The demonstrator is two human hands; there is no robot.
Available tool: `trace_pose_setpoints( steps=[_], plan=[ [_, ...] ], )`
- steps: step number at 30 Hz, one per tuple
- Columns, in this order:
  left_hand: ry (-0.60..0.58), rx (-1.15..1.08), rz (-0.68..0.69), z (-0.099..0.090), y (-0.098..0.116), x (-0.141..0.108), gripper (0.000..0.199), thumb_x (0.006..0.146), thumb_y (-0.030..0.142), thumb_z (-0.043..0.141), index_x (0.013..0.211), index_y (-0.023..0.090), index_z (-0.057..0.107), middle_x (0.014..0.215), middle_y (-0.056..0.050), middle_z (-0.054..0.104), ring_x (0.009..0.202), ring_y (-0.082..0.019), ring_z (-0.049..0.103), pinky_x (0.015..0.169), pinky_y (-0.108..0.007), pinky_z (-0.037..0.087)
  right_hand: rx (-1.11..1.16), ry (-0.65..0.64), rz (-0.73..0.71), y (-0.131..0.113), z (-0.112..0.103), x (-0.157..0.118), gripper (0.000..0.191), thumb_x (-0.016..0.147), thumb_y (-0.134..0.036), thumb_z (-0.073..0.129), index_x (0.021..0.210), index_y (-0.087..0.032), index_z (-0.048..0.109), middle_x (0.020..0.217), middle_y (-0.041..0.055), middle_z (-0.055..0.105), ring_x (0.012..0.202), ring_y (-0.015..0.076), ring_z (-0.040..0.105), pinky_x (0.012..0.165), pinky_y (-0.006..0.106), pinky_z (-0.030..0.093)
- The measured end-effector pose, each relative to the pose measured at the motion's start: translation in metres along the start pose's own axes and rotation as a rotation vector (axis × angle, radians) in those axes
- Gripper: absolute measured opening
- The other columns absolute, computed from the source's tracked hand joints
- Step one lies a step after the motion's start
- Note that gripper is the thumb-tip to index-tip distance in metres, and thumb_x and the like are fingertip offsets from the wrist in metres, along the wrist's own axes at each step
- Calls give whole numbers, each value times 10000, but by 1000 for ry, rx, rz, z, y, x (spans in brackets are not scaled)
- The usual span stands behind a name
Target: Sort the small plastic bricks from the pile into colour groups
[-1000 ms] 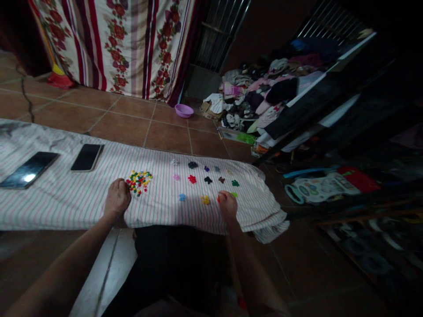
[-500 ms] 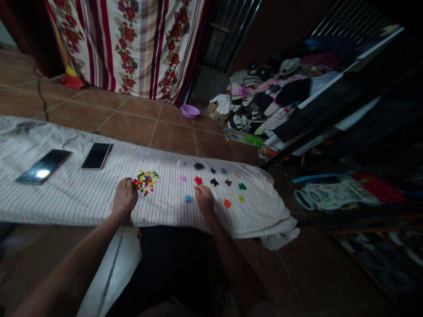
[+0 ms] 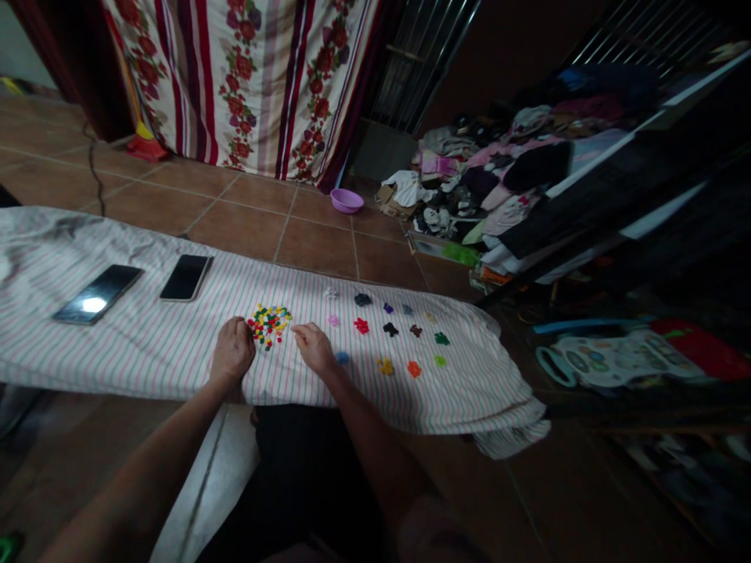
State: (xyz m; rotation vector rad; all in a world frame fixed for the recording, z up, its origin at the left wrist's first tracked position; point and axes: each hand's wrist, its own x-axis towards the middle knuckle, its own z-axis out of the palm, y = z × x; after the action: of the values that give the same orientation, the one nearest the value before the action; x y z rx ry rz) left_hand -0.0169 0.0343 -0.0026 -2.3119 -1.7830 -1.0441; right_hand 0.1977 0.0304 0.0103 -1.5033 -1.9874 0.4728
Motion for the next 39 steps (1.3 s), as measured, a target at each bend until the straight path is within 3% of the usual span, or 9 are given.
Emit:
trace_pose_setpoints(
  steps=[7, 19, 30, 39],
  plan=[
    [-8, 20, 2, 1, 1, 0, 134, 853, 144, 346, 858, 199, 467, 930, -132, 543, 918, -264, 509, 834, -433, 433, 15, -93, -39, -16, 14, 12, 270, 882, -122, 507, 1025, -251, 697, 1017, 28, 645, 992, 158, 597, 925, 287, 475],
    [-5, -8, -9, -2, 3, 1, 135, 848, 132, 345, 841, 206, 458, 913, -125, 538, 906, -260, 507, 828, -429, 429, -68, -153, -56, -27, 16, 6, 201, 861, -135, 545, 988, -230, 668, 986, 44, 630, 960, 181, 586, 873, 298, 483],
    [-1, -17, 7, -3, 2, 0, 94, 848, 156, 370, 839, 214, 443, 933, -117, 532, 914, -255, 512, 836, -421, 428, -32, -27, -19, -12, 8, -5, 262, 874, -128, 464, 1038, -225, 644, 991, 44, 647, 952, 170, 597, 898, 294, 477],
    [-5, -23, 0, -4, 4, 1, 91, 827, 155, 380, 834, 212, 451, 911, -112, 539, 898, -259, 509, 836, -442, 424, -16, 211, 115, 28, -29, -14, 233, 886, -217, 456, 951, -204, 679, 916, 59, 643, 812, 173, 603, 807, 295, 493]
  ],
)
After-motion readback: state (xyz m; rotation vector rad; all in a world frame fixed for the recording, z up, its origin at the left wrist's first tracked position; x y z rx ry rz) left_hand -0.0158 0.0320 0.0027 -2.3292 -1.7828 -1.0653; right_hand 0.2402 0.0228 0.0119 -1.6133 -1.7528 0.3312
